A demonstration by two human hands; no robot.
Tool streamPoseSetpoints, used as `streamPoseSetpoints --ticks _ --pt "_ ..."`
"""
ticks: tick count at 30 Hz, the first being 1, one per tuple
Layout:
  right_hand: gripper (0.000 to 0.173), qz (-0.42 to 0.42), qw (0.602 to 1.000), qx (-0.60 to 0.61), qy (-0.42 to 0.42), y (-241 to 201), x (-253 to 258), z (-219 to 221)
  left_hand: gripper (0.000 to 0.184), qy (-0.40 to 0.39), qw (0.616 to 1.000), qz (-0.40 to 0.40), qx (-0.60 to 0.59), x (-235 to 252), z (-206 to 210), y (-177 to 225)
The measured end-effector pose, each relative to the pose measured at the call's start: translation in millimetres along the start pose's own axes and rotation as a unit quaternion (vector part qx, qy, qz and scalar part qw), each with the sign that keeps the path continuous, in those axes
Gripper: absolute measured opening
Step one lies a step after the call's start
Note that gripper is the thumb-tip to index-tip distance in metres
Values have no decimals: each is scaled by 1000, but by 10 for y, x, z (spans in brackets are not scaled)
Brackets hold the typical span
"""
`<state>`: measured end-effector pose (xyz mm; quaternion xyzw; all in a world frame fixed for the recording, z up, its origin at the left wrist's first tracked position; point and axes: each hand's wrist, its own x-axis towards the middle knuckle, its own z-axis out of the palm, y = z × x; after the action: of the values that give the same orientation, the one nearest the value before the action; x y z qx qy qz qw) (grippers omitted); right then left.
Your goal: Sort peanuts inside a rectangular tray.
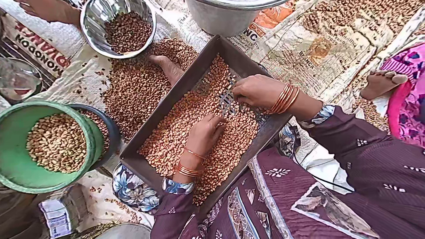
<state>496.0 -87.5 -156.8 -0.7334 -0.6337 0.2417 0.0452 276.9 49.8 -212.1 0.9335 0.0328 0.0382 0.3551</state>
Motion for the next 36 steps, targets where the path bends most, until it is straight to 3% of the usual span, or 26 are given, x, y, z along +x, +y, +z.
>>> streamPoseSetpoints --ticks 5,10,11,13,15,16,17,19,21,23,26,30,36 --pt "9 -12 1000 12 18 -12 -135 -21 15 -12 999 -10 39 31 61 45" --pt "13 94 993 -64 29 -18 -191 0 17 85 990 -59 -96 -14 -75 -46" --pt "13 103 992 -70 32 -16 -194 18 16 103 974 -89 -180 -22 -97 -44" --pt "10 90 993 -72 23 -2 -199 66 12 113 903 -132 -394 -28 -150 -29" --pt "12 89 994 -60 -10 -1 -195 107 22 108 840 -138 -513 -32 -183 -25" --pt "13 89 994 -56 -16 3 -194 125 24 106 843 -139 -509 -32 -189 -20" --pt "14 92 994 -53 -19 1 -196 133 22 103 869 -137 -464 -31 -185 -6" --pt "14 97 994 -50 -25 -21 -198 132 18 93 945 -112 -295 -25 -144 16" --pt "13 110 992 -52 -44 -71 -198 125 19 69 988 -55 -126 0 -39 46" --pt "13 120 989 -61 -64 -116 -185 116 17 22 1000 -18 -12 32 72 89" --pt "13 127 986 -73 -82 -153 -158 109 16 -4 995 -37 93 84 163 108" --pt "15 132 984 -79 -91 -156 -165 130 18 51 987 -86 126 41 -45 35" --pt "11 100 992 -44 -64 -119 -231 152 15 48 999 2 -5 -120 -121 -15"
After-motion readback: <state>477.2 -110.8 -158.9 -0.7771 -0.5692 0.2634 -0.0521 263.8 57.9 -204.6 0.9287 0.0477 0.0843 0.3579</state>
